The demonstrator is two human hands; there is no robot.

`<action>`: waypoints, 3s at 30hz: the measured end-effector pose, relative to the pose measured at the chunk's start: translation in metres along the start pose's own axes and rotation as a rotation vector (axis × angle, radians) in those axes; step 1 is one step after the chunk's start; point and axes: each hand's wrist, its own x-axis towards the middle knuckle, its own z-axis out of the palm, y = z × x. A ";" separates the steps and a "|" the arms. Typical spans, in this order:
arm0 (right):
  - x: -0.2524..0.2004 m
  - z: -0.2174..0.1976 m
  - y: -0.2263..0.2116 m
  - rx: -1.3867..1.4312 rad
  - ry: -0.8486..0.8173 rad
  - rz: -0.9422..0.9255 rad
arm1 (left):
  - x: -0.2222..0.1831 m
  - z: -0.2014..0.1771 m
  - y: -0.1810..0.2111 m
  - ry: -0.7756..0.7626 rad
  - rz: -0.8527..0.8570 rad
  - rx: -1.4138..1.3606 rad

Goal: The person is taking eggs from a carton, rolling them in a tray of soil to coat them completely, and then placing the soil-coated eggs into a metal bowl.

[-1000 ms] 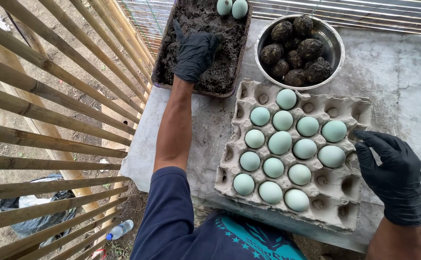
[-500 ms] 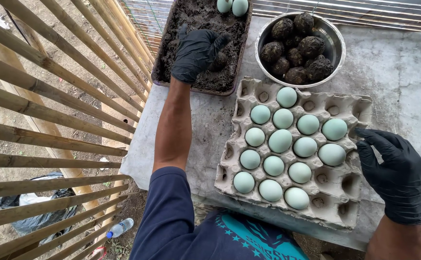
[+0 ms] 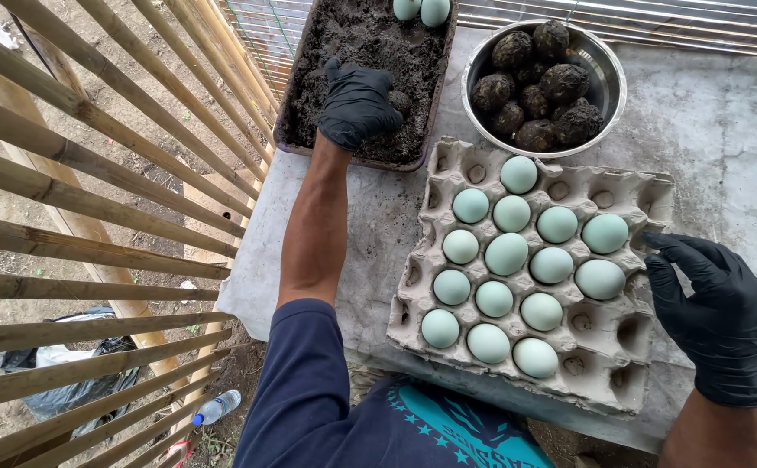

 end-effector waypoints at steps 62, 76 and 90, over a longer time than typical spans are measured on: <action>0.003 -0.005 -0.007 0.048 0.001 -0.013 | -0.007 -0.052 0.024 -0.287 -0.111 -0.177; 0.002 -0.004 -0.006 0.040 0.004 -0.011 | -0.001 -0.028 0.006 -0.235 -0.013 -0.235; 0.001 -0.002 -0.003 0.035 0.002 -0.016 | -0.010 -0.074 0.014 -0.049 0.061 -0.871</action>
